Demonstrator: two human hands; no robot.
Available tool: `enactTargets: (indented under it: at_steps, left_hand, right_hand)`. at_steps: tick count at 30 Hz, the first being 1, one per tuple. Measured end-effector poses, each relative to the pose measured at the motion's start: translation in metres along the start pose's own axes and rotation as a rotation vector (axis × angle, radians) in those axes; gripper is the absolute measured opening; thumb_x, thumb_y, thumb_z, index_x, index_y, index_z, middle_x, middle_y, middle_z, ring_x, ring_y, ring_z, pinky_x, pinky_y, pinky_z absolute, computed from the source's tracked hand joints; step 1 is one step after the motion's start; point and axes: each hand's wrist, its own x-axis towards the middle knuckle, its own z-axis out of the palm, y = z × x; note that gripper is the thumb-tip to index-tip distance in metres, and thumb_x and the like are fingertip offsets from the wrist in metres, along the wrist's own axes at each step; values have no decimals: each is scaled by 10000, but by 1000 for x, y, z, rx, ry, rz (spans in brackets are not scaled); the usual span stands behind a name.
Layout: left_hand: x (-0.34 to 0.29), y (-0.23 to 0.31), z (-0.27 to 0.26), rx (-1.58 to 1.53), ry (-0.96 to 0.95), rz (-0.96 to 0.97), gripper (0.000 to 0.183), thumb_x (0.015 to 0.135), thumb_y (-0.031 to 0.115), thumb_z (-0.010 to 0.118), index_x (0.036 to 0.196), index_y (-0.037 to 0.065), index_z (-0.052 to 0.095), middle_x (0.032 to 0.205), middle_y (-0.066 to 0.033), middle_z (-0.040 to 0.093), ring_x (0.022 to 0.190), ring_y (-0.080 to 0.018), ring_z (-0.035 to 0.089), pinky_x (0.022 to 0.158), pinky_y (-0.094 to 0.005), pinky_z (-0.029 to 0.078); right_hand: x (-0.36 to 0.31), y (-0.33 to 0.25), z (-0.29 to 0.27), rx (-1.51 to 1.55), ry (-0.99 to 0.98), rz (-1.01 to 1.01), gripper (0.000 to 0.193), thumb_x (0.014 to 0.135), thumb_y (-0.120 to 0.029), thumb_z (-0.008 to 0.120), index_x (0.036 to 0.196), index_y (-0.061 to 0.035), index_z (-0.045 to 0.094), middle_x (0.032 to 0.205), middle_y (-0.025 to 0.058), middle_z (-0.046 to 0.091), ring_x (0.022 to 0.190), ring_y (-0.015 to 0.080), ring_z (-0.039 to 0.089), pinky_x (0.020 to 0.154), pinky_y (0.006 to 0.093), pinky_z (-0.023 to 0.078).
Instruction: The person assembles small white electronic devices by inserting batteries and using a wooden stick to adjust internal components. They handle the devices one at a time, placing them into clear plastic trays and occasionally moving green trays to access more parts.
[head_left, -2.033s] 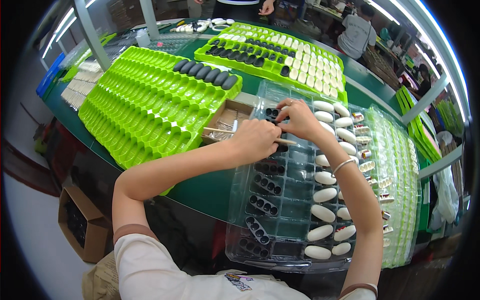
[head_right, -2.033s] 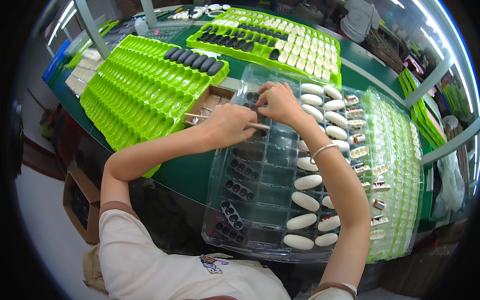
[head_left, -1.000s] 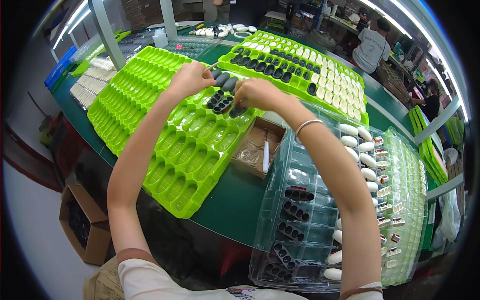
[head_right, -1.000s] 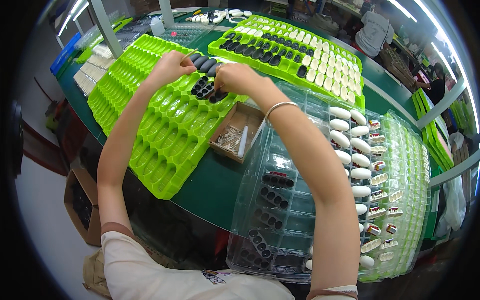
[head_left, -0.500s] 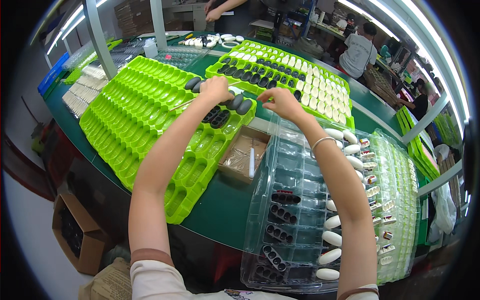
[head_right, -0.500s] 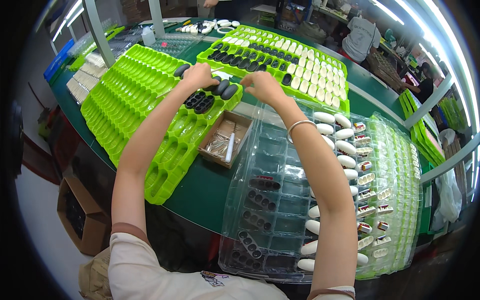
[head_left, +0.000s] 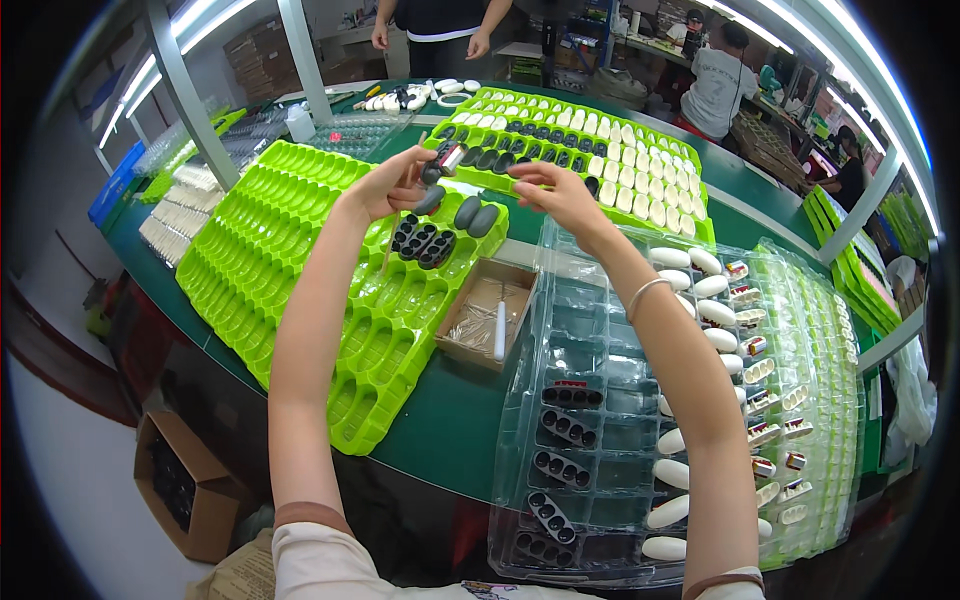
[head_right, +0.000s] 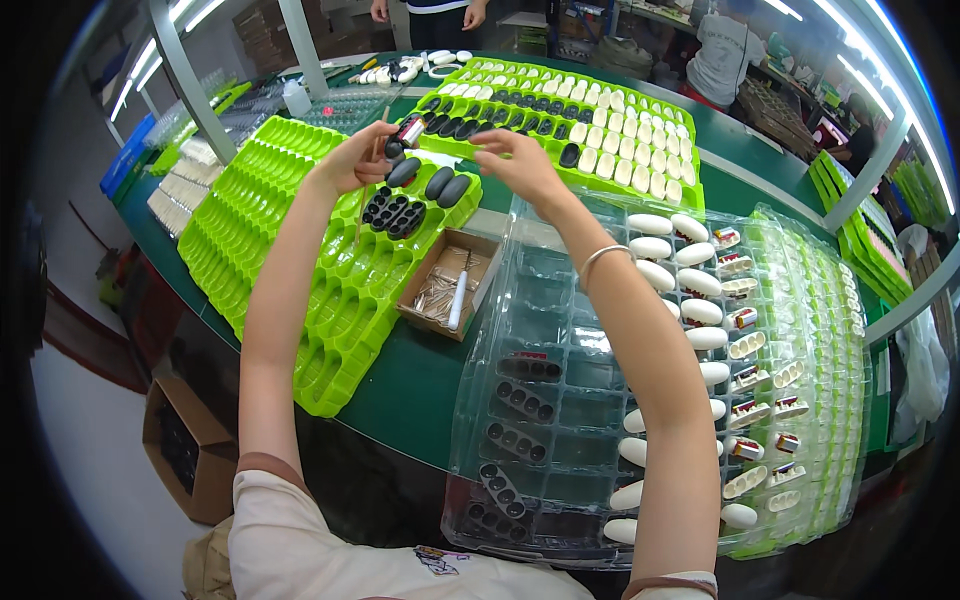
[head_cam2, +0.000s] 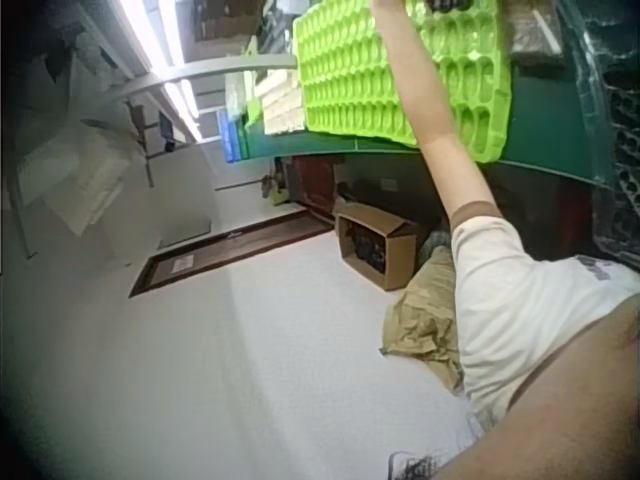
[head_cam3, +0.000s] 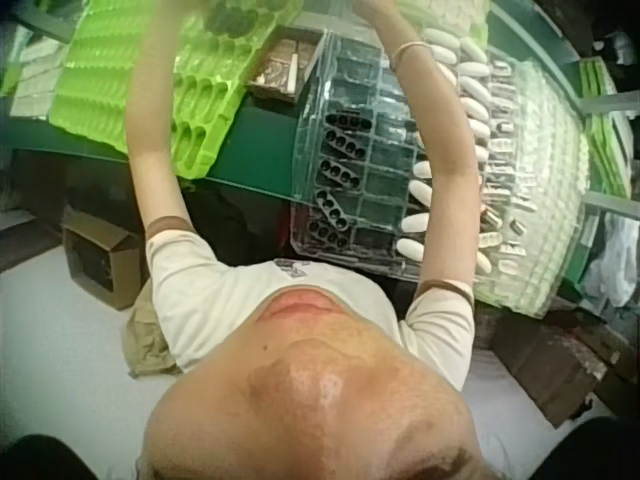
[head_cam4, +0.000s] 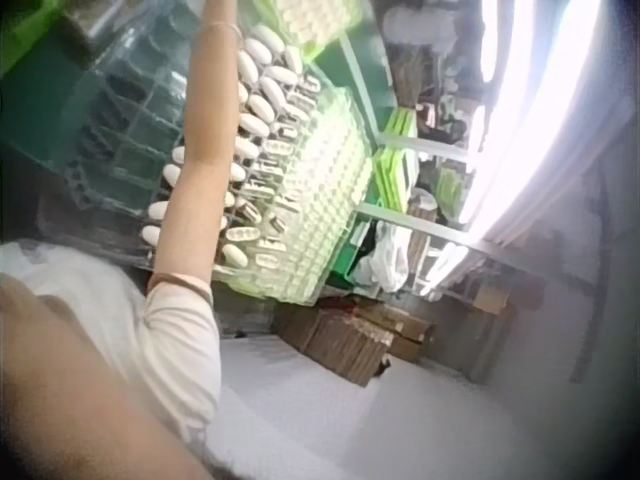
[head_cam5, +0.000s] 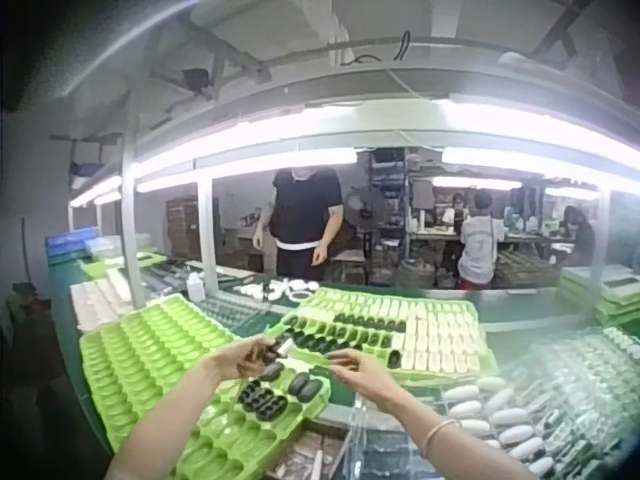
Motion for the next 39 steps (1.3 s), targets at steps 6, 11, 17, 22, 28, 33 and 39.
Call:
enactTargets:
  at_steps: [6, 11, 17, 22, 28, 33, 39]
  left_hand:
    - [1, 0, 18, 2, -74, 14, 290, 853, 297, 423, 714, 63, 521, 492, 62, 379, 326, -11, 202, 311, -173, 133]
    - [7, 0, 16, 490, 285, -23, 268, 802, 317, 523, 745, 57, 554, 491, 57, 409, 325, -17, 239, 316, -197, 125]
    - [28, -26, 16, 1515, 596, 36, 419, 579, 446, 671, 638, 32, 641, 670, -147, 615, 643, -279, 603, 618, -370, 465]
    - [25, -32, 21, 1640, 632, -21, 471, 624, 437, 659, 833, 15, 644, 879, -196, 619, 824, -331, 602, 722, -391, 482]
    - [-46, -43, 146, 1306, -48, 682, 185, 722, 207, 642, 708, 28, 599, 714, -101, 590, 637, -220, 567, 602, -323, 452]
    - [-144, -87, 219, 1562, -437, 633, 180, 697, 153, 627, 840, 63, 566, 893, -43, 564, 618, -203, 584, 521, -313, 459]
    - [-133, -115, 228, 1686, -366, 771, 145, 693, 93, 553, 825, 43, 521, 844, -46, 524, 502, -209, 566, 425, -316, 435]
  right_hand:
    - [8, -33, 36, -132, 55, -420, 345, 760, -115, 604, 1099, -101, 541, 881, 65, 570, 775, 130, 557, 702, 270, 459]
    - [-13, -1, 3, -177, 106, -237, 265, 775, -129, 585, 1038, -97, 590, 915, 56, 590, 775, 133, 562, 724, 258, 460]
    - [-67, 13, -38, -376, -261, -64, 193, 778, -131, 591, 951, -48, 611, 881, 57, 621, 782, 135, 574, 730, 266, 457]
    - [-110, 3, -52, -443, -400, -77, 173, 752, -151, 615, 883, -39, 615, 848, 71, 629, 779, 174, 584, 732, 292, 452]
    - [-180, -33, -52, -595, -564, -179, 174, 715, -211, 641, 812, -69, 614, 864, 80, 606, 857, 257, 557, 773, 356, 424]
    - [-193, -32, -17, -760, -517, -239, 215, 696, -164, 641, 884, -105, 552, 876, 56, 572, 900, 244, 528, 804, 359, 369]
    - [-203, -23, -1, -866, -281, -280, 189, 659, -179, 622, 823, -92, 587, 822, 64, 595, 866, 225, 541, 751, 350, 372]
